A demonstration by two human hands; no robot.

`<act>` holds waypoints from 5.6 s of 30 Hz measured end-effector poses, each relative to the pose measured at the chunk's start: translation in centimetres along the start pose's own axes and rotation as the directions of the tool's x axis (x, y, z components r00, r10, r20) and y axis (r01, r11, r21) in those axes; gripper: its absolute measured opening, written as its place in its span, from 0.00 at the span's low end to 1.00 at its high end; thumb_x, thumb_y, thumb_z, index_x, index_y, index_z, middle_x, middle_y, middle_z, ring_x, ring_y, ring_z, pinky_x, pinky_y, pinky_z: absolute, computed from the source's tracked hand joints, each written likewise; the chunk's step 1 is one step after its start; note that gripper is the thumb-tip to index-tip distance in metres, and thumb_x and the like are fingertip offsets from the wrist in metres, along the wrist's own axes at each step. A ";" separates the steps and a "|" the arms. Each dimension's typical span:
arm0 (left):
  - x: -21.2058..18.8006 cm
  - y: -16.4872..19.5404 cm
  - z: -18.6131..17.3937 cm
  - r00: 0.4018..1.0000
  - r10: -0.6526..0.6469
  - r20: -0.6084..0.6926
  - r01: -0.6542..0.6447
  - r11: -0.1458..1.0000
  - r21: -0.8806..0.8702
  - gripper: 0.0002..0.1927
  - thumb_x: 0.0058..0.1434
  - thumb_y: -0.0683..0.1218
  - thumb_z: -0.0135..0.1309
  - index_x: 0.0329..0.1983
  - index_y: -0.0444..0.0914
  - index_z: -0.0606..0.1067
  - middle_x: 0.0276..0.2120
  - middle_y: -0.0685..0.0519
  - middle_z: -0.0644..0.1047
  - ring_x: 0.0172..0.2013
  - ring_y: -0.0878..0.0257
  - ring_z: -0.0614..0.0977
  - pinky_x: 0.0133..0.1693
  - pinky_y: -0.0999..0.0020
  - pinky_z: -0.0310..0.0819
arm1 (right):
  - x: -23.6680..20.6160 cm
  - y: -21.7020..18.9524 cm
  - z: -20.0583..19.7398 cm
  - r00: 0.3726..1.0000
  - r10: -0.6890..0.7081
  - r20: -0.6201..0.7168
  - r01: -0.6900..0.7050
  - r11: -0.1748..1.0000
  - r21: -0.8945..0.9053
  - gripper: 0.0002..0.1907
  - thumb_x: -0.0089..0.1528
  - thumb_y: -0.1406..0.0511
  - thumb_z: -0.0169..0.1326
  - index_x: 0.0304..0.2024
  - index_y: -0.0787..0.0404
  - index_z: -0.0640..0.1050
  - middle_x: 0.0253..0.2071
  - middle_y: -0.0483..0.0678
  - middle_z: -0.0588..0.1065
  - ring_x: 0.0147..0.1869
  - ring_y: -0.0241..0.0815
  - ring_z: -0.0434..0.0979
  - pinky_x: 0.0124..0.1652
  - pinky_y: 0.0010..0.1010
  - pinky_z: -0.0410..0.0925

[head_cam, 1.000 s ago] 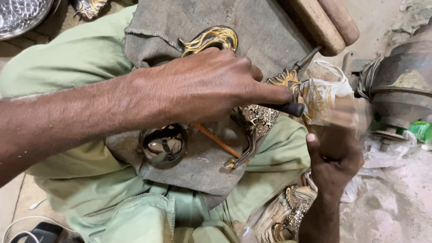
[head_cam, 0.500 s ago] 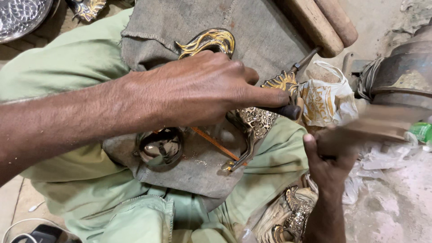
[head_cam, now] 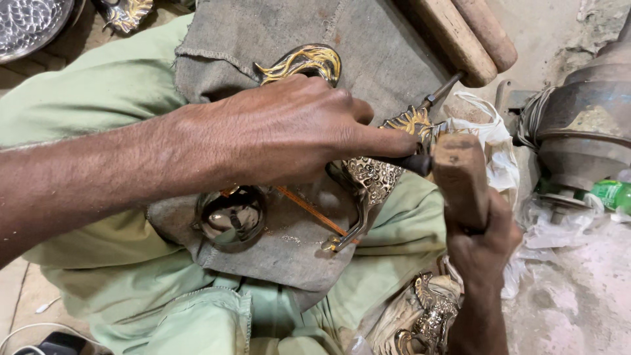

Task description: The person uses a hammer and chisel to emboss and refine details on a metal horse figurine. They repeatedly reposition the chisel and strike it to shape the surface, occasionally rotating the figurine to access different areas.

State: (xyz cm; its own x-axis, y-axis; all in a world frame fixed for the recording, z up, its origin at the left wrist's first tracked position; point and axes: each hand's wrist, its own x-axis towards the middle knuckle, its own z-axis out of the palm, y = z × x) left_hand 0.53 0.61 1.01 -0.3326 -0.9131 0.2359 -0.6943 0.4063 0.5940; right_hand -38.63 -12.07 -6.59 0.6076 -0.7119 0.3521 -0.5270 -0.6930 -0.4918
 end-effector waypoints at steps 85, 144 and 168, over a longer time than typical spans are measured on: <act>-0.9 -1.2 -1.7 0.991 -0.129 0.033 0.133 0.965 -0.228 0.38 0.53 0.32 0.53 0.68 0.50 0.69 0.26 0.46 0.77 0.28 0.50 0.79 0.31 0.51 0.69 | 7.6 -5.3 -1.1 0.996 -0.090 0.018 0.087 0.989 0.117 0.21 0.60 0.79 0.66 0.48 0.61 0.71 0.40 0.48 0.73 0.45 0.40 0.72 0.47 0.34 0.69; 1.5 0.8 3.5 0.974 0.196 -0.111 -0.217 0.949 -0.227 0.43 0.44 0.40 0.64 0.67 0.47 0.68 0.37 0.46 0.80 0.38 0.45 0.83 0.33 0.47 0.73 | -0.9 -1.9 -7.4 0.993 -0.114 -0.033 0.110 0.987 -0.115 0.18 0.64 0.70 0.68 0.45 0.64 0.68 0.27 0.44 0.70 0.30 0.39 0.67 0.36 0.24 0.65; 2.0 1.3 3.2 0.974 0.194 -0.116 -0.209 0.969 -0.129 0.37 0.48 0.36 0.58 0.65 0.46 0.69 0.33 0.42 0.79 0.34 0.40 0.81 0.28 0.45 0.72 | 0.3 -4.5 -4.9 0.983 -0.029 -0.180 0.055 0.988 0.141 0.26 0.66 0.70 0.70 0.58 0.56 0.68 0.41 0.48 0.74 0.40 0.35 0.75 0.44 0.27 0.72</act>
State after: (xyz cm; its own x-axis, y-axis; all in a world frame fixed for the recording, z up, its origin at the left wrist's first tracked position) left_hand -3.03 -0.58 -0.23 -0.3849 -0.8144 0.4343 -0.5209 0.5802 0.6261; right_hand -39.00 -9.74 -0.34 0.5055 -0.7001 0.5043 -0.4036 -0.7085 -0.5789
